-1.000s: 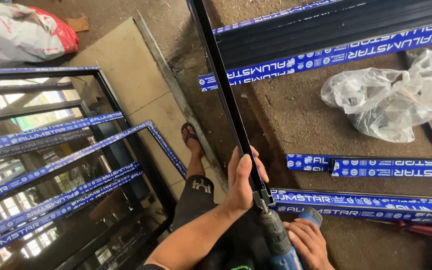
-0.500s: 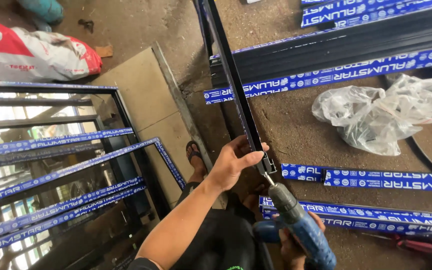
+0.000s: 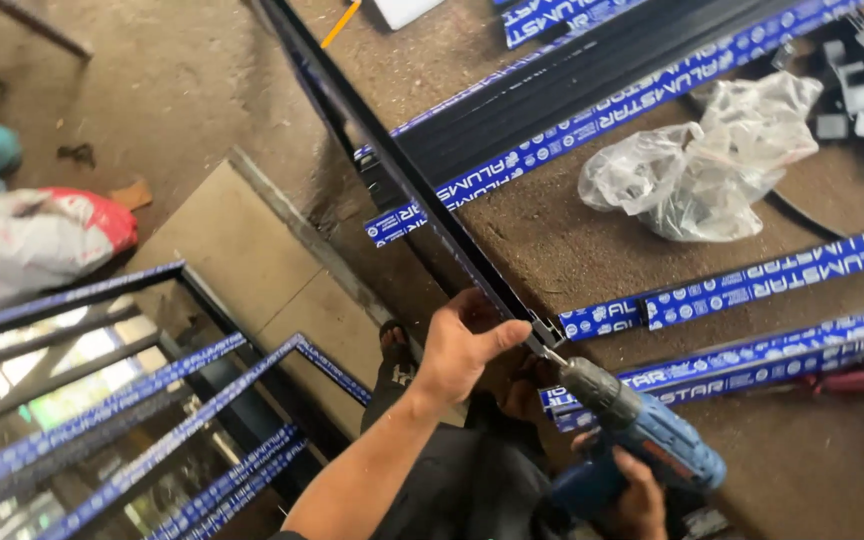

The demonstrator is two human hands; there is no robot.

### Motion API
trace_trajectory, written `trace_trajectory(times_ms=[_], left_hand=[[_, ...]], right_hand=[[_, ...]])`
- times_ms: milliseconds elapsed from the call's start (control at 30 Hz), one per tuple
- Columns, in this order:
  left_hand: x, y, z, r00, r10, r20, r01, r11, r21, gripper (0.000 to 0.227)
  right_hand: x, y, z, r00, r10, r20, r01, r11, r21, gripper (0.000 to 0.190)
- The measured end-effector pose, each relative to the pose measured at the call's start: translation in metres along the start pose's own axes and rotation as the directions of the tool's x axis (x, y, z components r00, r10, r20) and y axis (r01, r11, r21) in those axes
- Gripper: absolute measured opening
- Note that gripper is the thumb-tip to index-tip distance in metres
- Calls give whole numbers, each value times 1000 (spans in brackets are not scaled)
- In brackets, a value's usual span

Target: The person assembles aluminum frame sections by inserting corner brackets and fastening them with a cordless drill. They handle multiple frame pieces, brackets, and fasteners, aligning parts and securing joints on a workbench.

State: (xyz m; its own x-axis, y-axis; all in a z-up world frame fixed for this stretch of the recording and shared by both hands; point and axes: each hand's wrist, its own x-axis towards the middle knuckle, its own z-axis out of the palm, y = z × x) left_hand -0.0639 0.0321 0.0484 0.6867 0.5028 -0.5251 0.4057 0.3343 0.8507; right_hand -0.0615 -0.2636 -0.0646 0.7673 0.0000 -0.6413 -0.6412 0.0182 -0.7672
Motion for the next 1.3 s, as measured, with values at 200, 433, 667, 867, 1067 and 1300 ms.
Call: trace_trajectory(times_ms=[200, 433, 667, 867, 1067, 1300], left_hand=[[-23, -34, -23, 995, -67, 70, 78, 983, -165, 54], [-39, -41, -57, 994, -61, 96, 81, 972, -220, 58], [-55, -46, -61, 992, 11, 129, 22, 967, -252, 68], [-64, -48, -63, 994, -40, 102, 57, 984, -170, 68], [-67, -51, -63, 994, -59, 89, 74, 981, -180, 73], [-68, -48, -63, 995, -58, 85, 71, 986, -151, 73]], right_hand=[[-15, 20, -9, 746, -125, 655, -180, 908, 378, 60], [-62, 44, 10, 779, -126, 615, -93, 946, 311, 33], [-83, 9, 25, 758, -312, 573, 76, 915, 397, 67], [-83, -26, 45, 758, -299, 580, 125, 939, 322, 46], [-83, -32, 54, 722, -308, 620, 129, 940, 317, 44], [-77, -8, 38, 699, -310, 644, 77, 928, 363, 50]])
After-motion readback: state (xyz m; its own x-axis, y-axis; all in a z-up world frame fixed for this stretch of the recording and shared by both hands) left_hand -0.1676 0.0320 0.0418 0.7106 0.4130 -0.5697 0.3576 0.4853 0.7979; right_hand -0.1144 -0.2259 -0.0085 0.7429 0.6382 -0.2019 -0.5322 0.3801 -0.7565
